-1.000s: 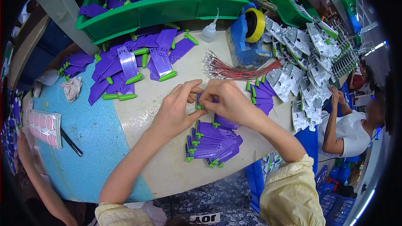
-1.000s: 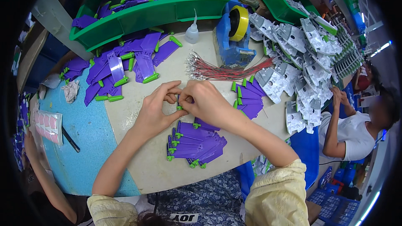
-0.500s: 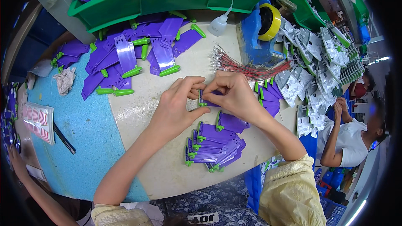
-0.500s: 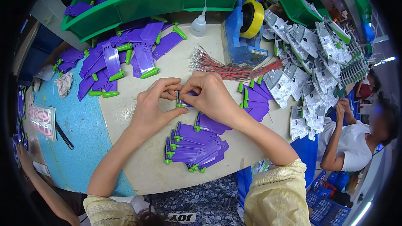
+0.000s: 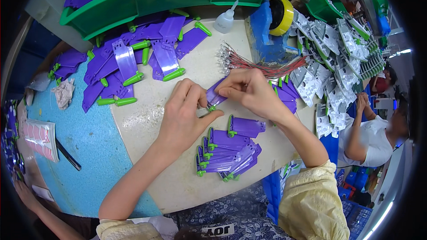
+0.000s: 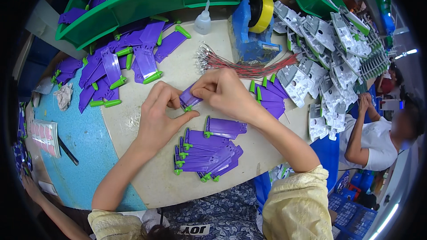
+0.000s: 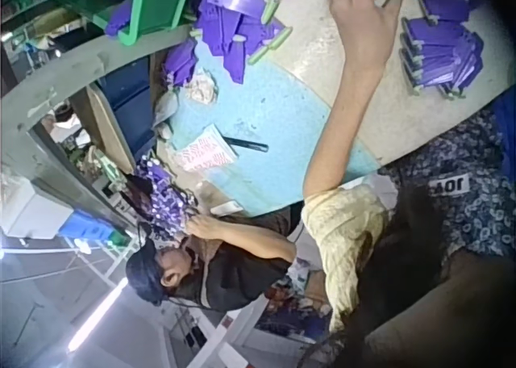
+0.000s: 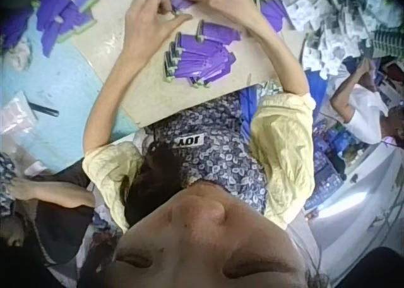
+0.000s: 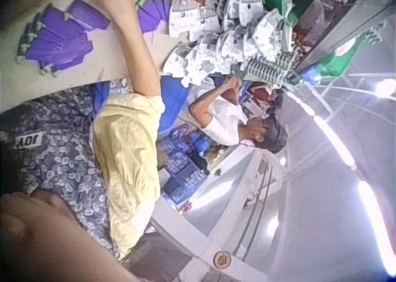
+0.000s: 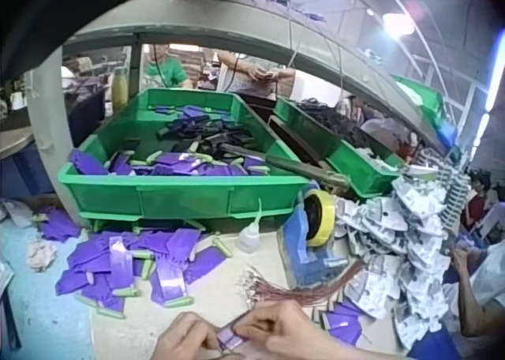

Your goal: The person assembles purple plastic components with green handles by inserting red wires into them. They work at a table in a workshop, handling the parts one by one and stacking the finished units. The person also retrieves more components from a green bin to continue the assembly process.

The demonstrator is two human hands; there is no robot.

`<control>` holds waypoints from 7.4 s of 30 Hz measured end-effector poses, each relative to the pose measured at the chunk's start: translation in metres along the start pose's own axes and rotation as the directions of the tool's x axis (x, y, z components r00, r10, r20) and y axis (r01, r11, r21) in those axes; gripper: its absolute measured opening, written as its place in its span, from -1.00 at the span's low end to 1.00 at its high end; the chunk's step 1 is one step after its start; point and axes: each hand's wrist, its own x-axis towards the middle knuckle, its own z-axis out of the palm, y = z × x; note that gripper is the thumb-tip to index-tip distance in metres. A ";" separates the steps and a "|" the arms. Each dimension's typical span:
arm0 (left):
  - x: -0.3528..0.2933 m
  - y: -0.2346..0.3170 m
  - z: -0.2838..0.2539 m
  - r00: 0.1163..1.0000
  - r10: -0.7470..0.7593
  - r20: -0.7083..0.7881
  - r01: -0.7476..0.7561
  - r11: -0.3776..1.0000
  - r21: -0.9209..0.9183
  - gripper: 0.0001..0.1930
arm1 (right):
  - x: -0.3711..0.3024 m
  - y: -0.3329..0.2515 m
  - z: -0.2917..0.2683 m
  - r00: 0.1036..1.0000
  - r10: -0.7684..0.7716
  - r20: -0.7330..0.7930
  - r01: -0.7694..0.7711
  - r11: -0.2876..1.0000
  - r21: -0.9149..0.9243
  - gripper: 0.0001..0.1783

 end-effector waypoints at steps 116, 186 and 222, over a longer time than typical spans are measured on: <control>0.007 0.025 -0.011 0.992 -0.019 -0.121 -0.002 0.985 -0.170 -0.67 | -0.021 -0.004 0.007 0.867 -0.424 -0.262 0.344 0.889 -0.302 -0.91; -0.006 -0.006 -0.008 0.998 0.023 0.056 -0.017 0.995 -0.101 -0.46 | -0.015 -0.024 0.017 0.959 -0.268 0.090 0.282 0.927 -0.249 -0.85; 0.022 -0.002 -0.015 0.912 0.340 0.228 -0.362 0.930 0.065 -0.73 | -0.030 -0.007 -0.064 0.572 -0.205 -0.795 0.077 0.977 -0.196 -0.91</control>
